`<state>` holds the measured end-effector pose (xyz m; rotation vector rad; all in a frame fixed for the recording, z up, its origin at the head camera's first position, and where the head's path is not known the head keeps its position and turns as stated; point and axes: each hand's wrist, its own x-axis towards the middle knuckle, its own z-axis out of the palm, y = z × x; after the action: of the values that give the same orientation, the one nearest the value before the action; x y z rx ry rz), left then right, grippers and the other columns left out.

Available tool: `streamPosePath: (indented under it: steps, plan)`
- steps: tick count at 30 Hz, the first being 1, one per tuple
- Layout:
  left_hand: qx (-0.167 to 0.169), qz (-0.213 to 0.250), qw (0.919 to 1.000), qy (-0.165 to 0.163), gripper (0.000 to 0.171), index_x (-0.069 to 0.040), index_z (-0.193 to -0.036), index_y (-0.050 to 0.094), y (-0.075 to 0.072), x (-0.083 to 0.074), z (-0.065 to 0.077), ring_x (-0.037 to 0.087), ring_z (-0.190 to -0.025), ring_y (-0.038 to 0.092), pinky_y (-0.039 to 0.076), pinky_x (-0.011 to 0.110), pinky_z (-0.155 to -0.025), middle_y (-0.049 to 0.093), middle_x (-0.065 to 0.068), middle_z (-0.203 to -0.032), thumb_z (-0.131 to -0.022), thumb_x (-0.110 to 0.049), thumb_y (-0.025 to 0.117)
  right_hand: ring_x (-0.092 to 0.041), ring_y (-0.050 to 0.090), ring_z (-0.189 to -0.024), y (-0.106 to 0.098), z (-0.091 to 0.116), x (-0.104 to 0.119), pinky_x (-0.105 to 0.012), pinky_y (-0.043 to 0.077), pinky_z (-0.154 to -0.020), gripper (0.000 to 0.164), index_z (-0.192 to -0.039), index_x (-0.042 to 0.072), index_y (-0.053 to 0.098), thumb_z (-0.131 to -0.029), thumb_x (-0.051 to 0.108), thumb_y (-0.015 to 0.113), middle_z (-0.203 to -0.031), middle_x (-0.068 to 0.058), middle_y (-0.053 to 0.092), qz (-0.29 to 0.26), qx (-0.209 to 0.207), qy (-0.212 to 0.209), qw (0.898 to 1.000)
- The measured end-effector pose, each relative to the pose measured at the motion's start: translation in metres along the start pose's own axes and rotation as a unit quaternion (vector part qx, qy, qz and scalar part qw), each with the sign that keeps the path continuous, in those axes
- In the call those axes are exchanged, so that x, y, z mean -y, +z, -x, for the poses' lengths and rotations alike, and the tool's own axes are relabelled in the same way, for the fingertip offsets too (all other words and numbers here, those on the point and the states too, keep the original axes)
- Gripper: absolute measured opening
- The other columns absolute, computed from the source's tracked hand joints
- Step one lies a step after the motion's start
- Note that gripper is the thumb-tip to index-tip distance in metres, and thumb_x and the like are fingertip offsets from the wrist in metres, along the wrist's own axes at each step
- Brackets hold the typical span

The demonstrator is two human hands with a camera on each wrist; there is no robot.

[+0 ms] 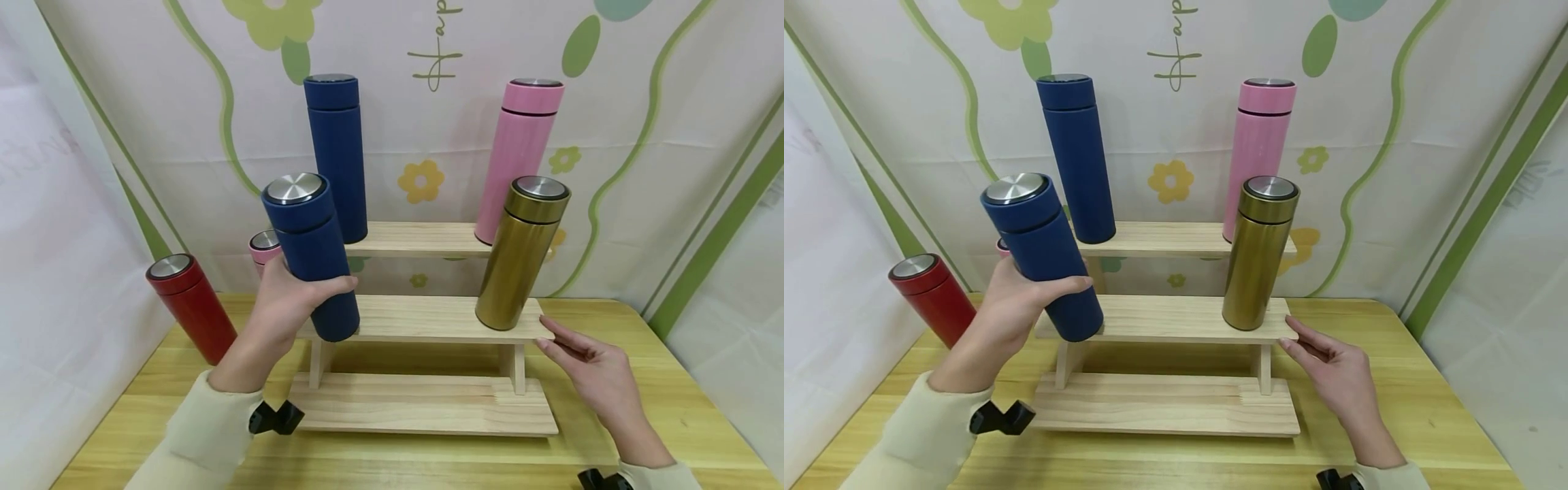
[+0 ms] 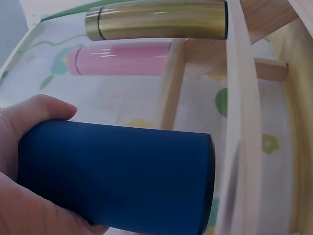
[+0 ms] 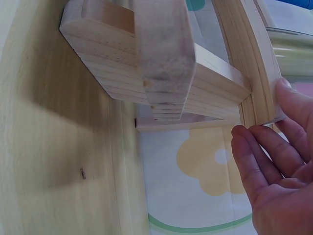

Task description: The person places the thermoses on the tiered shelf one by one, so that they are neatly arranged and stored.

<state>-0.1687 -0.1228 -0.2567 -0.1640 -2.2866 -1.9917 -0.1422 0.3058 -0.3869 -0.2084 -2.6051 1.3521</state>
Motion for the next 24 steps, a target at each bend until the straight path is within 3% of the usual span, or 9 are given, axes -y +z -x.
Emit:
streamPosePath:
  steps: [4, 13, 24]
  plan:
    - [-0.004, 0.002, 0.9998, -0.019, 0.075, -0.019, -0.146, 0.05, 0.008, 0.006, -0.01, 0.028, -0.129, 0.058, 0.045, 0.056, -0.116, 0.061, 0.005, -0.142, -0.082, -0.012, 0.088, 0.018, 0.066, -0.097, 0.0, 0.0, 0.0, -0.01, 0.054, -0.074, 0.057, -0.142, 0.033, 0.067, -0.091, 0.058, 0.075, -0.126, 0.02, 0.072, -0.004, 0.0, 0.003, 1.0]
    - [-0.024, -0.005, 0.9994, -0.026, 0.077, -0.012, -0.145, 0.049, 0.017, 0.012, -0.024, 0.029, -0.126, 0.059, 0.047, 0.052, -0.115, 0.062, 0.009, -0.14, -0.08, -0.013, 0.089, 0.018, 0.065, -0.096, 0.0, -0.001, -0.001, -0.013, 0.054, -0.073, 0.057, -0.142, 0.036, 0.066, -0.092, 0.061, 0.073, -0.129, 0.015, 0.072, 0.009, 0.0, 0.001, 1.0]
    - [-0.03, -0.005, 0.9995, -0.007, 0.074, -0.015, -0.143, 0.052, 0.024, 0.014, -0.034, 0.029, -0.124, 0.06, 0.048, 0.049, -0.112, 0.064, 0.008, -0.138, -0.079, -0.011, 0.088, 0.019, 0.065, -0.098, 0.0, -0.001, -0.002, -0.015, 0.056, -0.072, 0.058, -0.143, 0.034, 0.065, -0.092, 0.061, 0.073, -0.128, 0.017, 0.073, 0.001, 0.008, 0.0, 1.0]
